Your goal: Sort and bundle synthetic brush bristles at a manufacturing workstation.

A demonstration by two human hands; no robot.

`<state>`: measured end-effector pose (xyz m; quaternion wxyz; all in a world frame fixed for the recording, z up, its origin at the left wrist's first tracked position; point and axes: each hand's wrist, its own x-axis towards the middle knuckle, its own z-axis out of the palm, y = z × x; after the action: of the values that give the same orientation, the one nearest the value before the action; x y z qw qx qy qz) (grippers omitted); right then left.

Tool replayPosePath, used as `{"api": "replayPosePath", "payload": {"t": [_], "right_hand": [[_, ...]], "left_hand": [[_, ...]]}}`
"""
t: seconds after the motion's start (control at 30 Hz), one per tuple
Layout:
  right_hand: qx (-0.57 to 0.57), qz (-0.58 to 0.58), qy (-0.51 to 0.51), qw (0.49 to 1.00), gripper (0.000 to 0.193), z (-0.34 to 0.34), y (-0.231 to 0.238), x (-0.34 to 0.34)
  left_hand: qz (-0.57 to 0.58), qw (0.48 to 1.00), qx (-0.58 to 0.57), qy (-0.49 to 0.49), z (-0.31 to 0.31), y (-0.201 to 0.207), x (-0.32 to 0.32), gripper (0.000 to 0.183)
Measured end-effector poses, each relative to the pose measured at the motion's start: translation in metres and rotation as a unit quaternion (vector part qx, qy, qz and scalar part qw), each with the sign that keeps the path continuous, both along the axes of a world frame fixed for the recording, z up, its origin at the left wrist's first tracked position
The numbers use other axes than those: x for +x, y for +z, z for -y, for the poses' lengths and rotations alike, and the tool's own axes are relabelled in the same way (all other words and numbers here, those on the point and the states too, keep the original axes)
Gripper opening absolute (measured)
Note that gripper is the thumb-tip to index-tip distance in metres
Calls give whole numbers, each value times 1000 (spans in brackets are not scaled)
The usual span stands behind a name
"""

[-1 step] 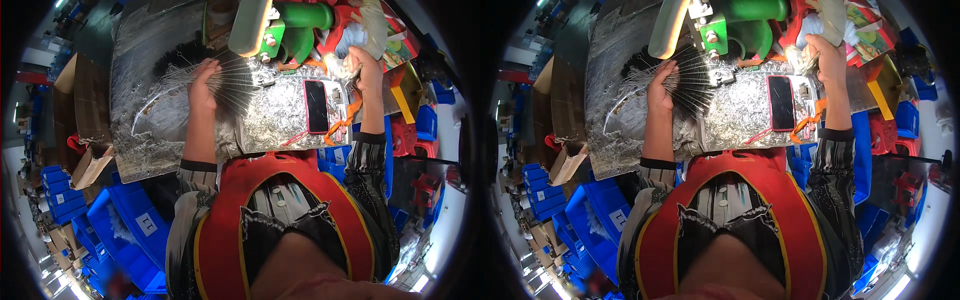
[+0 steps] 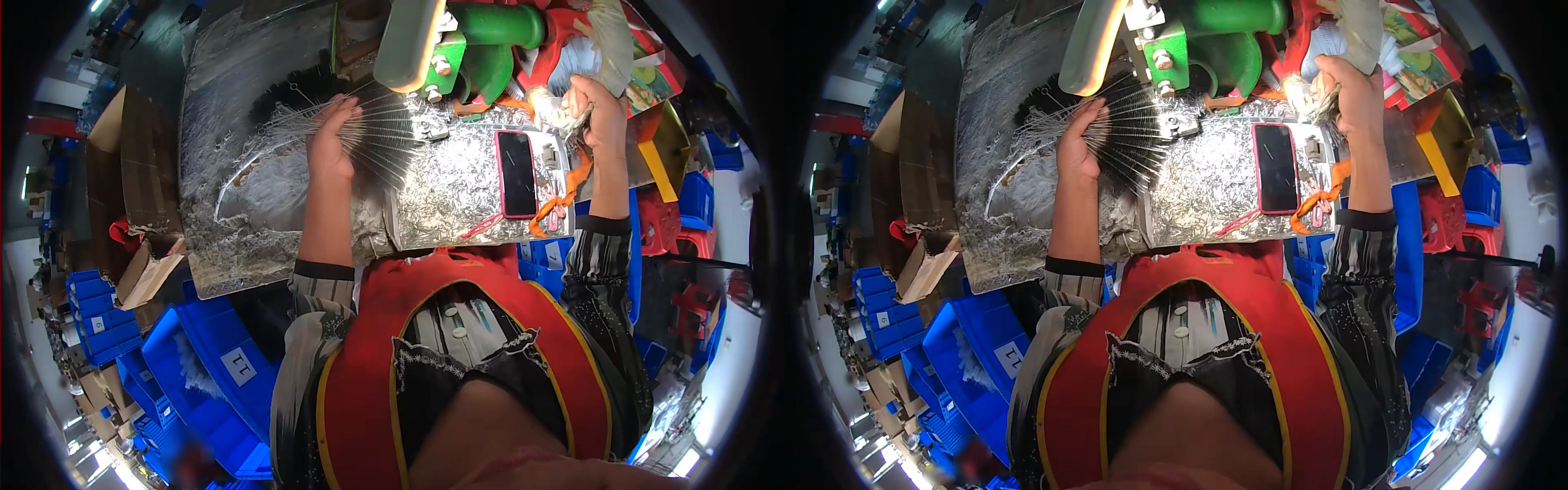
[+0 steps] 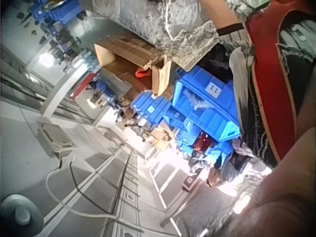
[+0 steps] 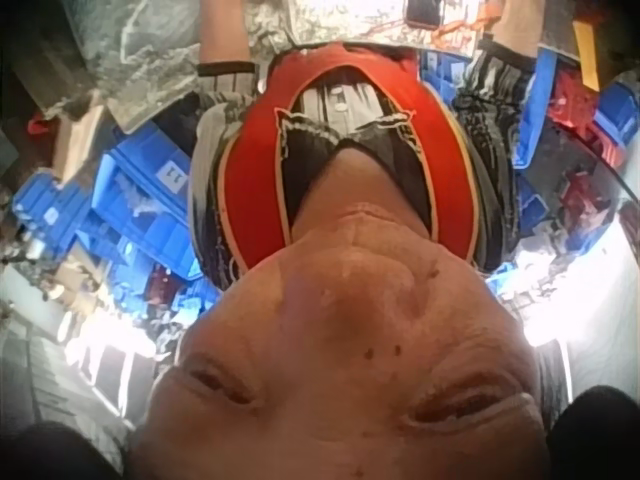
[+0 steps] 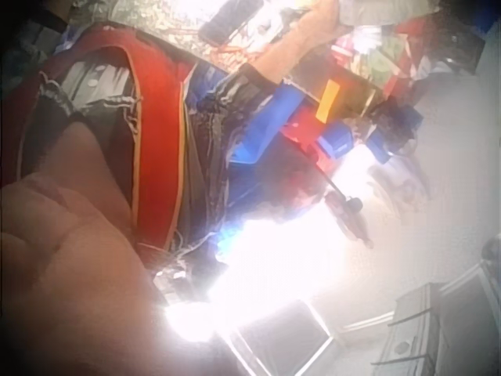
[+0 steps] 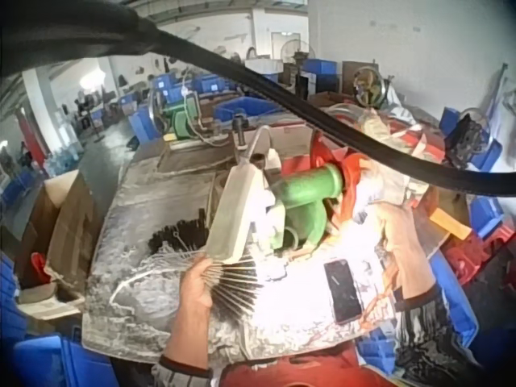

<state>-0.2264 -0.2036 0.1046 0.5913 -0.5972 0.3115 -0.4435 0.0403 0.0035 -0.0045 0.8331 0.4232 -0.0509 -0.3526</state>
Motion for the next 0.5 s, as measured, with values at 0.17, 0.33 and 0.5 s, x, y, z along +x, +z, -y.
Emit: {"api": "replayPosePath", "payload": {"t": [0.17, 0.33, 0.5], "right_hand": [[40, -39, -6, 998, 36, 1, 9, -2], [54, -86, 32, 994, 37, 9, 23, -5], [57, -80, 9, 995, 37, 9, 23, -4]], "left_hand": [[19, 1000, 17, -1, 7, 4, 2, 34], [31, 999, 20, -8, 10, 5, 4, 33], [42, 999, 29, -15, 12, 3, 7, 34]]}}
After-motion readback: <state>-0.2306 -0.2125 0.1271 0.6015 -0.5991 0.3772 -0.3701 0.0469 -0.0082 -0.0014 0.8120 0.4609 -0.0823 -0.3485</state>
